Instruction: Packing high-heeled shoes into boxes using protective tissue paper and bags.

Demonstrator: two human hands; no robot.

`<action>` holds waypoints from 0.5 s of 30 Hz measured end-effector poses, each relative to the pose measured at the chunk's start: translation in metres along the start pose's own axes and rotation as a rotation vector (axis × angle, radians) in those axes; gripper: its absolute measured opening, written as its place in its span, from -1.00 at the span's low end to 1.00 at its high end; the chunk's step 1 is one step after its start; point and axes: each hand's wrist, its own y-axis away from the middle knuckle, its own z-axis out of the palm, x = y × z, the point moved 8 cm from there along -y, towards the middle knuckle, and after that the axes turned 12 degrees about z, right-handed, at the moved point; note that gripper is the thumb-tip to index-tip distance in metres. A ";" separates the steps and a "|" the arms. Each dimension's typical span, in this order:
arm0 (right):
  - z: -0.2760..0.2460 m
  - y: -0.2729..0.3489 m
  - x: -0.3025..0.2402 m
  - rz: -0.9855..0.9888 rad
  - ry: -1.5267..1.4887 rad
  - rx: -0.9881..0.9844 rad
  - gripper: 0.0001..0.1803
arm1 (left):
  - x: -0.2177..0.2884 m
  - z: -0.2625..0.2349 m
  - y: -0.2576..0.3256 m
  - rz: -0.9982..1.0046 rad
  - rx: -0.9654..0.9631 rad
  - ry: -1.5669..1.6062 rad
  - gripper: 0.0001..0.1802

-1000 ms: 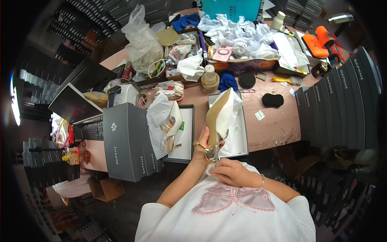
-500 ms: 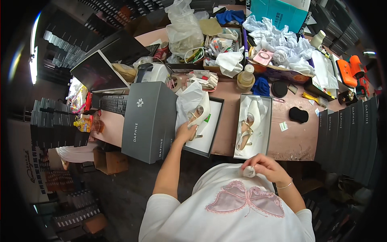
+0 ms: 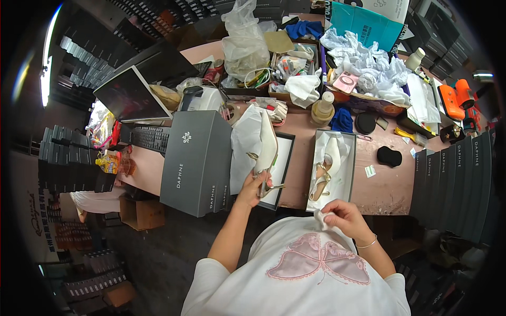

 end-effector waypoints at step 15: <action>0.021 0.006 -0.090 -0.706 0.722 0.555 -0.82 | -0.012 0.135 0.040 -0.174 -0.102 0.339 -0.31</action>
